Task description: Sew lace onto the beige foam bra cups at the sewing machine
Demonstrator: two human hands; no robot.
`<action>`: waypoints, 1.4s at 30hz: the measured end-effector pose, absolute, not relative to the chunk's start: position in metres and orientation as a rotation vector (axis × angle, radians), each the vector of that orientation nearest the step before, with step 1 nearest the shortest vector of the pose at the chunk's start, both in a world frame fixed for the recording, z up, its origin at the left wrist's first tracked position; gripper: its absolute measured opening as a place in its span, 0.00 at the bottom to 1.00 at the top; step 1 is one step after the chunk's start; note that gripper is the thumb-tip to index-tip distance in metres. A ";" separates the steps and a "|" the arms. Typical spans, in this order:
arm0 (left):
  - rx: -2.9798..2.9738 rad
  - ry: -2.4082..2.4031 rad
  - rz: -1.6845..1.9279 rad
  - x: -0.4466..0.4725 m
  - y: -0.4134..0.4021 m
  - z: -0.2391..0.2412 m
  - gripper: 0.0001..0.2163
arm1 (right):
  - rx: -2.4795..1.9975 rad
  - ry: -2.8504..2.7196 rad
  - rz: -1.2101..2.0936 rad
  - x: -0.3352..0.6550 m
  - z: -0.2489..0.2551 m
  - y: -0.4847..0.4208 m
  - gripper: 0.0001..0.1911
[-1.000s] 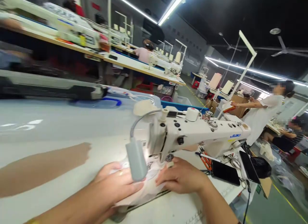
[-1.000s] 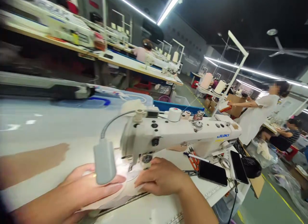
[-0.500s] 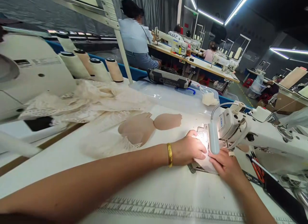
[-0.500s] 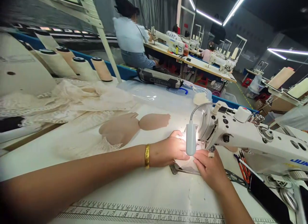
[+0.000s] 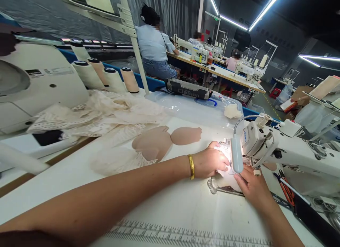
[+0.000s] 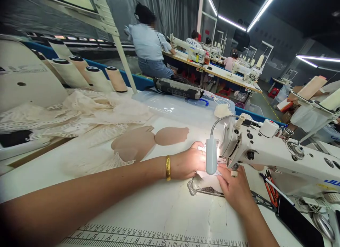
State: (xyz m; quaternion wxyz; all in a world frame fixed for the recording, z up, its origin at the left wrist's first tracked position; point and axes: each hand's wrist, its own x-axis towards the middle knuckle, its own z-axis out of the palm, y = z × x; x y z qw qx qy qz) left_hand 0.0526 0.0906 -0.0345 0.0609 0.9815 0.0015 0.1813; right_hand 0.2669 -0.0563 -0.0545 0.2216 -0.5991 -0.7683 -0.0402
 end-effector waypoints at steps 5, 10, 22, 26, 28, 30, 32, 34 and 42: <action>2.963 0.054 0.494 0.052 0.089 -0.034 0.18 | -1.638 -2.124 -0.158 0.269 -0.056 -0.059 0.13; 2.958 0.062 0.494 0.052 0.087 -0.033 0.18 | -1.632 -2.035 -0.218 0.269 -0.049 -0.062 0.11; 2.976 0.102 0.562 0.052 0.085 -0.038 0.20 | -1.639 -1.869 -0.157 0.270 -0.050 -0.061 0.10; 3.000 0.103 0.574 0.052 0.082 -0.039 0.23 | -1.644 -1.874 -0.116 0.270 -0.049 -0.061 0.09; 3.015 0.108 0.556 0.052 0.082 -0.039 0.23 | -1.640 -1.882 -0.119 0.270 -0.049 -0.062 0.09; 3.033 0.117 0.530 0.052 0.082 -0.038 0.22 | -1.636 -1.888 -0.124 0.270 -0.048 -0.062 0.08; 3.053 0.127 0.515 0.052 0.082 -0.038 0.20 | -1.629 -1.895 -0.131 0.270 -0.049 -0.062 0.08; 3.066 0.135 0.523 0.051 0.082 -0.038 0.20 | -1.620 -1.903 -0.144 0.271 -0.049 -0.063 0.08; 3.043 0.107 0.666 0.052 0.083 -0.046 0.13 | -1.620 -1.903 -0.214 0.269 -0.047 -0.064 0.11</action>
